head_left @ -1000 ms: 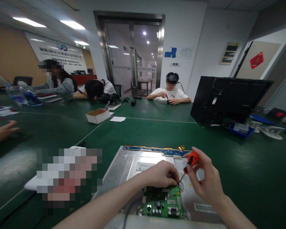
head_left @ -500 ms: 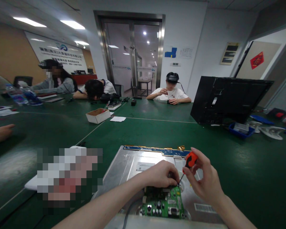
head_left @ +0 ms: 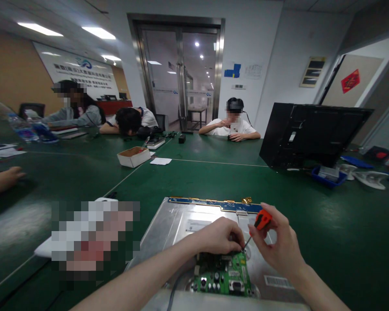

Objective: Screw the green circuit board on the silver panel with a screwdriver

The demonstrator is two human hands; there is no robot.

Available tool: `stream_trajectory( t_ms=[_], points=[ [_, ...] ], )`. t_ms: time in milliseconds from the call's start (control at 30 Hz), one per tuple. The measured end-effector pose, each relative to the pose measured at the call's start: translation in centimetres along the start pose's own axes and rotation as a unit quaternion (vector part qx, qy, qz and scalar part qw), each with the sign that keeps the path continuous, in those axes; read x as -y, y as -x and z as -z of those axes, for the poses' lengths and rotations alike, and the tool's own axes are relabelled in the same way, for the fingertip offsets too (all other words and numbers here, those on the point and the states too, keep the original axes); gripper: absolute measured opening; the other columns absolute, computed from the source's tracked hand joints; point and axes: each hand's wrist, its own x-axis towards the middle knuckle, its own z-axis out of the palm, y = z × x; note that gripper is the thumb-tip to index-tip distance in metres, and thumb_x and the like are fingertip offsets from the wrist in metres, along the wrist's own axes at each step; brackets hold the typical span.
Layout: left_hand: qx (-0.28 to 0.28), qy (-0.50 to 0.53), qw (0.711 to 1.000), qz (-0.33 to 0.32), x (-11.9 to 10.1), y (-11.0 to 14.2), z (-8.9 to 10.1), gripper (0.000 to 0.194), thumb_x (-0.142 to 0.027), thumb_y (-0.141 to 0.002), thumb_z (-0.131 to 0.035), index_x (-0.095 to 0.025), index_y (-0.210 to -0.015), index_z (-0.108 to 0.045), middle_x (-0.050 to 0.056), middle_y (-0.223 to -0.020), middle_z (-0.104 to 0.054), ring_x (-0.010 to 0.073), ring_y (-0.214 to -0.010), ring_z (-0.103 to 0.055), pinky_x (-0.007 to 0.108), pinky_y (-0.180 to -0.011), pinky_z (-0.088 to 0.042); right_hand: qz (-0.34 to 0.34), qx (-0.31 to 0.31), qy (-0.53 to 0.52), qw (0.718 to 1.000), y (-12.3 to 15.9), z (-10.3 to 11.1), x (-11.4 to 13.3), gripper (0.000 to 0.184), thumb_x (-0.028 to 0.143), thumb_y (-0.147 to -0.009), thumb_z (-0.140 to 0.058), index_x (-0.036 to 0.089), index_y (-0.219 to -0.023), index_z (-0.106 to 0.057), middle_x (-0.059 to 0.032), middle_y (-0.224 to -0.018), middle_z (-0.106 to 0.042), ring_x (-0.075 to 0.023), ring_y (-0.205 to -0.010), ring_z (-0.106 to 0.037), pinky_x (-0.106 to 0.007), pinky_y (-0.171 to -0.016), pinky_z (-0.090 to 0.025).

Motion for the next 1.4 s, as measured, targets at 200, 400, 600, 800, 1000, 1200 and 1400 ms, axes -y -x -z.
stream_trajectory(
  t_ms=[200, 400, 600, 800, 1000, 1200, 1400],
  points=[
    [0.006, -0.006, 1.0, -0.009, 0.12, -0.02, 0.02, 0.015, -0.003, -0.073, -0.07, -0.017, -0.079, -0.075, -0.003, -0.068, -0.065, 0.0114, -0.063, -0.058, 0.018, -0.06, -0.042, 0.008, 0.011, 0.015, 1.0, -0.24, 0.14, -0.04, 0.049, 0.027, -0.095, -0.055, 0.021, -0.14, -0.037, 0.0069, -0.061, -0.057, -0.0122, -0.041, -0.057, -0.021, -0.039, -0.047],
    [0.004, -0.015, 1.0, 0.0, 0.13, -0.09, -0.04, 0.014, -0.004, -0.072, -0.071, -0.017, -0.077, -0.076, -0.003, -0.067, -0.065, 0.0106, -0.061, -0.057, 0.018, -0.059, -0.042, -0.001, 0.036, -0.042, 0.998, -0.75, 0.59, 0.58, 0.054, 0.016, -0.095, -0.046, 0.021, -0.147, -0.032, 0.0033, -0.065, -0.062, -0.0138, -0.048, -0.062, -0.024, -0.045, -0.052],
    [0.004, -0.004, 1.0, 0.006, 0.19, -0.13, -0.11, 0.015, -0.002, -0.071, -0.071, -0.016, -0.076, -0.075, -0.004, -0.065, -0.064, 0.01, -0.06, -0.056, 0.017, -0.058, -0.041, -0.007, 0.023, -0.024, 0.999, -0.59, 0.56, 0.55, 0.054, 0.016, -0.093, -0.049, 0.021, -0.145, -0.035, 0.0023, -0.068, -0.064, -0.0133, -0.046, -0.061, -0.023, -0.043, -0.051],
    [0.005, -0.012, 1.0, 0.005, 0.28, -0.18, -0.06, 0.014, -0.004, -0.072, -0.072, -0.017, -0.077, -0.076, -0.003, -0.068, -0.065, 0.0101, -0.06, -0.056, 0.018, -0.058, -0.042, 0.0, -0.011, 0.008, 1.0, -0.25, 0.16, 0.25, 0.049, 0.022, -0.094, -0.053, 0.02, -0.14, -0.037, 0.0067, -0.061, -0.056, -0.0128, -0.043, -0.059, -0.022, -0.041, -0.049],
    [0.01, -0.01, 1.0, -0.01, 0.13, -0.06, 0.05, 0.017, -0.002, -0.073, -0.071, -0.016, -0.082, -0.075, -0.002, -0.07, -0.066, 0.0119, -0.064, -0.059, 0.019, -0.061, -0.043, 0.013, -0.006, 0.019, 1.0, -0.25, 0.17, 0.08, 0.046, 0.03, -0.096, -0.055, 0.02, -0.138, -0.038, 0.0069, -0.06, -0.055, -0.0119, -0.041, -0.057, -0.02, -0.04, -0.047],
    [0.006, -0.009, 1.0, 0.01, -0.15, -0.07, 0.08, 0.016, -0.001, -0.072, -0.072, -0.016, -0.077, -0.075, -0.004, -0.065, -0.063, 0.0094, -0.059, -0.054, 0.017, -0.059, -0.041, 0.002, 0.024, -0.014, 1.0, -0.61, 0.61, 0.61, 0.047, 0.022, -0.097, -0.044, 0.019, -0.143, -0.034, 0.0037, -0.063, -0.058, -0.0149, -0.049, -0.063, -0.024, -0.046, -0.053],
    [0.001, -0.006, 1.0, 0.007, -0.16, -0.05, 0.01, 0.016, 0.0, -0.071, -0.072, -0.015, -0.076, -0.075, -0.004, -0.066, -0.063, 0.0093, -0.06, -0.055, 0.017, -0.059, -0.041, -0.007, 0.016, -0.004, 1.0, -0.27, 0.57, 0.53, 0.047, 0.02, -0.096, -0.045, 0.018, -0.142, -0.035, 0.0017, -0.068, -0.061, -0.0143, -0.048, -0.062, -0.025, -0.045, -0.052]
  ],
)
